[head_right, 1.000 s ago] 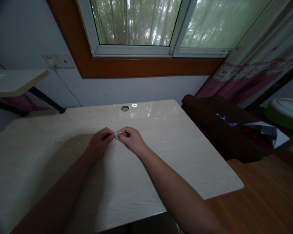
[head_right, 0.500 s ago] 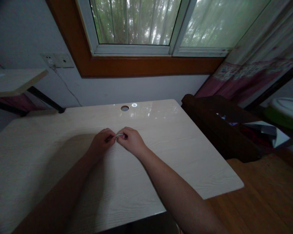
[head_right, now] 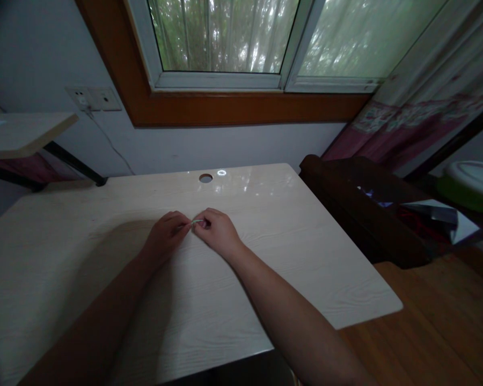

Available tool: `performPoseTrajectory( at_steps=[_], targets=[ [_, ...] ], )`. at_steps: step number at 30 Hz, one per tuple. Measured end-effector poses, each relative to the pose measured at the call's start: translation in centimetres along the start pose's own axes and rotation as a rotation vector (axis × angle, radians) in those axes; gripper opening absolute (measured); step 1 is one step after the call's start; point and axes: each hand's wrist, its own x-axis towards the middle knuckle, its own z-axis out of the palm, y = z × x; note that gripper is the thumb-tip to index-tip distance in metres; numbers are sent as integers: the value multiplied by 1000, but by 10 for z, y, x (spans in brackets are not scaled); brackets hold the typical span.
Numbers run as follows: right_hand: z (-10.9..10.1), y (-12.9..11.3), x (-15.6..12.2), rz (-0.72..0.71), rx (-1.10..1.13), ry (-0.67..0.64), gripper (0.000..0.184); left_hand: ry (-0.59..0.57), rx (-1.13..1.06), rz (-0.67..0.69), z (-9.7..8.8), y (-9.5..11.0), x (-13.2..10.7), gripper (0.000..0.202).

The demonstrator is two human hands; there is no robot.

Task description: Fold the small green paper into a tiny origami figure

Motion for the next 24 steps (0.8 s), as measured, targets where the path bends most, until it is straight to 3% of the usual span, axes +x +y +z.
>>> performPoseTrajectory(
  at_steps=[10,19,24],
  targets=[
    [-1,2,0,24,84,-27,7,21,-163,-164,-5,1,0,14],
    [-4,-4,1,-47,87,-40,6,-14,-349,-283,-3,-9,-1,16],
    [-3,0,1,-54,43,-33,7,-19,-351,-315,-2,-8,0,17]
  ],
)
